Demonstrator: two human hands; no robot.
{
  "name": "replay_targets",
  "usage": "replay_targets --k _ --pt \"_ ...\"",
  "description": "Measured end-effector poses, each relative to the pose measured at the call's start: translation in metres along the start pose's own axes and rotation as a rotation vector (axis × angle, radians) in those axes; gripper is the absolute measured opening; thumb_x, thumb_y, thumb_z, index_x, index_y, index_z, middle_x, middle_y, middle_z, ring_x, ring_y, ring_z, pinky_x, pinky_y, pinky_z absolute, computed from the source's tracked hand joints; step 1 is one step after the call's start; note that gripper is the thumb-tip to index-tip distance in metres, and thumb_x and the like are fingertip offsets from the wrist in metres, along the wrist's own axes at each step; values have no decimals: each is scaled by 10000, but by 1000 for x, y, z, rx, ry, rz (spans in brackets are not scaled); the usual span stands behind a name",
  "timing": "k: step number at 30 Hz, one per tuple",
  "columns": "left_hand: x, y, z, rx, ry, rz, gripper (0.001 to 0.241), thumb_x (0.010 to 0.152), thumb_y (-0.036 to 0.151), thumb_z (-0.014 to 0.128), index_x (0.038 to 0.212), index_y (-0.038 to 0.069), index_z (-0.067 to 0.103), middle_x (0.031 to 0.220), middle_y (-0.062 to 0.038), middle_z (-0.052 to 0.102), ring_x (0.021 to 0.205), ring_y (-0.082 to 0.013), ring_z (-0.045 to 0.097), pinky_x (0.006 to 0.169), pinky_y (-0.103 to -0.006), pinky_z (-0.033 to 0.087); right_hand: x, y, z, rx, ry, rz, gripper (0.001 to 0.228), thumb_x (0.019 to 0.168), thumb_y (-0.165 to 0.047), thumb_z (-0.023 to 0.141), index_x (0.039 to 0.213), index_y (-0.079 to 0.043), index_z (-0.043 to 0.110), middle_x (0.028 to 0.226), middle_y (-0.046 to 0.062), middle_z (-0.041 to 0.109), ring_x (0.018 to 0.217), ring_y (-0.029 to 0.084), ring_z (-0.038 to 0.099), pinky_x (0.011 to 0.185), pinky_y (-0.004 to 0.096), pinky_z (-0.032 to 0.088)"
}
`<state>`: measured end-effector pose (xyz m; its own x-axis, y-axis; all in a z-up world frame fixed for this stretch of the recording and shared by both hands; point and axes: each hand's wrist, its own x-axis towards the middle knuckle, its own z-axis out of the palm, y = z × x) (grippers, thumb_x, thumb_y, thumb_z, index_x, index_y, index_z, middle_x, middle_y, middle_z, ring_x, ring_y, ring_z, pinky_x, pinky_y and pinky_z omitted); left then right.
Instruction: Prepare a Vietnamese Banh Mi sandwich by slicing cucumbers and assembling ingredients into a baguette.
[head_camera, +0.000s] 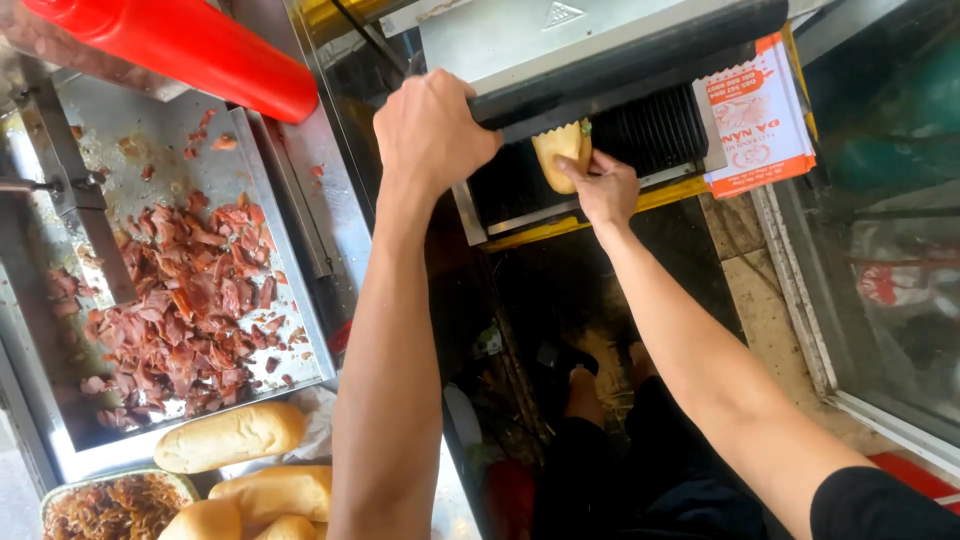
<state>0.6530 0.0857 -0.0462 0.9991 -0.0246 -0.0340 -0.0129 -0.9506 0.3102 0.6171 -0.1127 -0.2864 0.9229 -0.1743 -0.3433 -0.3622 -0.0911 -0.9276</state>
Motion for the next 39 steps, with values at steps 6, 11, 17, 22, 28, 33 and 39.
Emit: replay_targets --k 6,11,17,22,28,33,39 --pt "-49 10 42 -21 -133 -100 326 642 201 810 964 149 819 808 -151 750 765 -328 740 704 -428 590 30 81 -9 -174 163 24 420 832 -345 898 1087 -31 787 931 46 796 804 84 731 777 269 568" --pt "-97 8 117 0 -307 -214 346 666 157 785 1012 153 798 868 -158 761 817 -340 739 755 -437 595 -6 79 -12 48 154 -43 245 918 -244 792 898 -2 758 774 68 740 692 129 654 675 322 522" --pt "-131 -5 214 135 -248 -211 147 767 185 736 894 111 744 850 -152 750 801 -322 747 754 -423 591 -154 66 -79 -72 -93 419 339 941 -346 740 999 -21 813 876 48 792 712 96 687 615 265 505" --pt "-125 1 196 2 -300 -246 631 753 529 749 1258 169 633 1162 -125 713 1096 -298 670 1014 -587 358 -158 -22 -88 -135 -233 119 344 982 -348 688 1065 -35 804 917 50 794 764 97 697 655 241 513" --pt "-140 74 109 -1535 141 -318 709 1026 596 506 1522 90 503 1521 -173 560 1409 -269 527 1170 -373 405 -167 -170 -42 -187 -299 -712 391 1103 -286 527 1371 -27 648 1380 145 645 1273 229 580 1089 358 440" --pt "-169 112 3 -2219 264 -385 621 1082 542 323 1563 163 424 1563 -40 458 1435 -179 428 1171 -311 366 -134 -212 2 -102 -767 -824 495 1048 -255 441 1492 -58 535 1553 138 529 1501 264 361 1234 434 248" --pt "-222 118 -50 -1434 628 -349 525 961 203 721 1441 46 577 1196 -45 724 1077 -131 668 970 -282 532 -92 -226 53 -139 -903 -526 393 1087 -298 502 1313 -26 674 1298 128 725 1221 196 665 1067 316 472"
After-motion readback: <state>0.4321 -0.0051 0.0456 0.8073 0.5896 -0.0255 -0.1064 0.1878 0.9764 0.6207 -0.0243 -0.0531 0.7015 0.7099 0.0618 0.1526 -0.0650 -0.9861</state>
